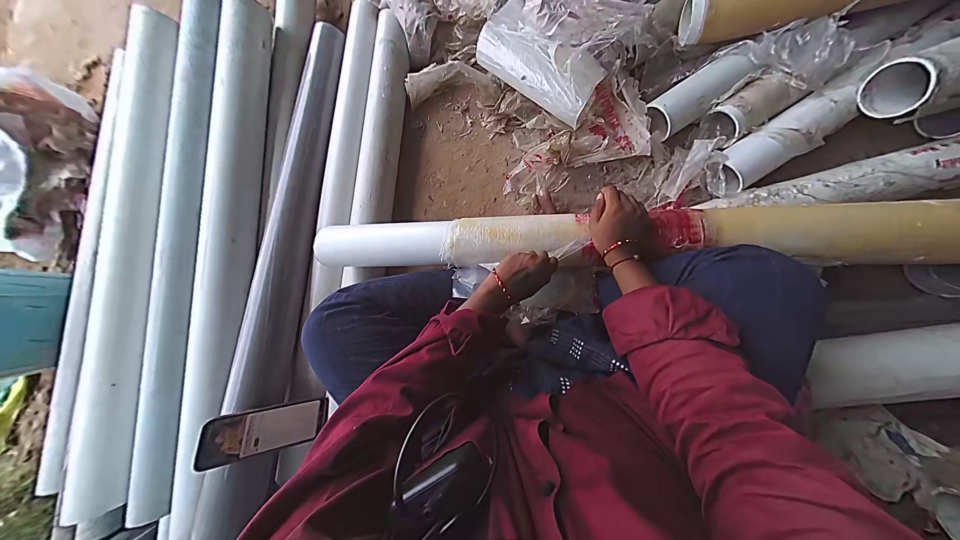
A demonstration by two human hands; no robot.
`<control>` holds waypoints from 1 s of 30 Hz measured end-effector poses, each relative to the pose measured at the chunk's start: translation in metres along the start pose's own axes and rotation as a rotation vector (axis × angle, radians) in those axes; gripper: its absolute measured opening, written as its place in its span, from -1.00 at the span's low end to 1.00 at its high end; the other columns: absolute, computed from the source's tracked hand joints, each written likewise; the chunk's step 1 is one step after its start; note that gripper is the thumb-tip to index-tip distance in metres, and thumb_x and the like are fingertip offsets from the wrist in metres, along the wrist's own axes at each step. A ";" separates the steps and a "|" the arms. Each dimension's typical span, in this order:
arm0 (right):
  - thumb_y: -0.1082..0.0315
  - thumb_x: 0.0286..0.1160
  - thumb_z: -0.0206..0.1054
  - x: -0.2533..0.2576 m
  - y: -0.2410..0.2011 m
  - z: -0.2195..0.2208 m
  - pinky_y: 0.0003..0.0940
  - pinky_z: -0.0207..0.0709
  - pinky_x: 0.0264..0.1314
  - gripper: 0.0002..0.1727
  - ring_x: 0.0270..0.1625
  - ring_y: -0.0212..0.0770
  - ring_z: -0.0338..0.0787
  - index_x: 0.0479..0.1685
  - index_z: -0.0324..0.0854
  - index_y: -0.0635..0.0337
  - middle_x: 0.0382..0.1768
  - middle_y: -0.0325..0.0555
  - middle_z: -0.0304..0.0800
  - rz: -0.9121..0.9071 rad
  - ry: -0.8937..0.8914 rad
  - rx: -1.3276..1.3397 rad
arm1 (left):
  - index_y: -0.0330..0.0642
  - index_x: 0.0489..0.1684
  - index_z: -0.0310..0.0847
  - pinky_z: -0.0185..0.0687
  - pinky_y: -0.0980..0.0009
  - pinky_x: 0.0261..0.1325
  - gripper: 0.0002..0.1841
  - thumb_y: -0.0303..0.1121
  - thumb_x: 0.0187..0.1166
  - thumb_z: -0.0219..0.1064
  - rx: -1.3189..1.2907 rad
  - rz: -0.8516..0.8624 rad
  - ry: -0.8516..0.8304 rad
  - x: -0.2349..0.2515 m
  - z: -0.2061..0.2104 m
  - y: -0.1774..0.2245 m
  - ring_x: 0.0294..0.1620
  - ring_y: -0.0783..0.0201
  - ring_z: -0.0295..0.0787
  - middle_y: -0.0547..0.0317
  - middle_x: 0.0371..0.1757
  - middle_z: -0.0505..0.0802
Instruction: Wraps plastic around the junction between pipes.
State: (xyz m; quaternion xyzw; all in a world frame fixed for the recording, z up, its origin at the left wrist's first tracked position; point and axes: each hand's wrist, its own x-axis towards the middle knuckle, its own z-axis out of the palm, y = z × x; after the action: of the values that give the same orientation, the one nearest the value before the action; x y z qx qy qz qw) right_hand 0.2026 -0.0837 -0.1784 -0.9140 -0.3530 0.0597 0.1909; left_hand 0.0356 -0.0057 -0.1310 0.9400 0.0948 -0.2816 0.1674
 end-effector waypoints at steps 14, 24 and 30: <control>0.32 0.85 -0.04 0.008 0.016 -0.030 0.33 0.47 0.35 -0.56 0.29 0.41 0.77 0.42 0.61 0.39 0.19 0.41 0.81 0.171 0.068 0.030 | -0.44 0.64 0.41 0.20 -0.09 0.76 -0.49 -0.56 0.68 0.19 -0.068 0.022 0.658 0.037 0.042 -0.011 0.75 -0.17 0.39 -0.25 0.69 0.53; 0.31 0.83 -0.04 0.015 0.023 -0.022 0.23 0.46 0.38 -0.60 0.32 0.29 0.78 0.29 0.63 0.36 0.15 0.30 0.84 0.244 -0.007 -0.075 | -0.41 0.48 0.61 0.37 0.06 0.70 -0.51 -0.72 0.53 0.17 -0.062 0.176 0.869 0.033 0.071 -0.006 0.59 -0.11 0.62 -0.17 0.55 0.69; 0.28 0.87 -0.10 0.026 0.020 -0.027 0.22 0.43 0.44 -0.56 0.39 0.28 0.74 0.38 0.59 0.35 0.23 0.32 0.80 0.264 -0.092 -0.074 | -0.31 0.41 0.70 0.46 0.03 0.65 -0.53 -0.73 0.58 0.08 -0.275 0.231 0.666 0.002 0.091 0.006 0.53 -0.11 0.69 -0.14 0.44 0.79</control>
State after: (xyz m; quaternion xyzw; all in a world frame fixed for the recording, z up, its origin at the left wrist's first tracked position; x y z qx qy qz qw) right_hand 0.2408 -0.0883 -0.1608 -0.9552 -0.2401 0.1131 0.1314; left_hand -0.0063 -0.0448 -0.2019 0.9533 0.0744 0.0756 0.2828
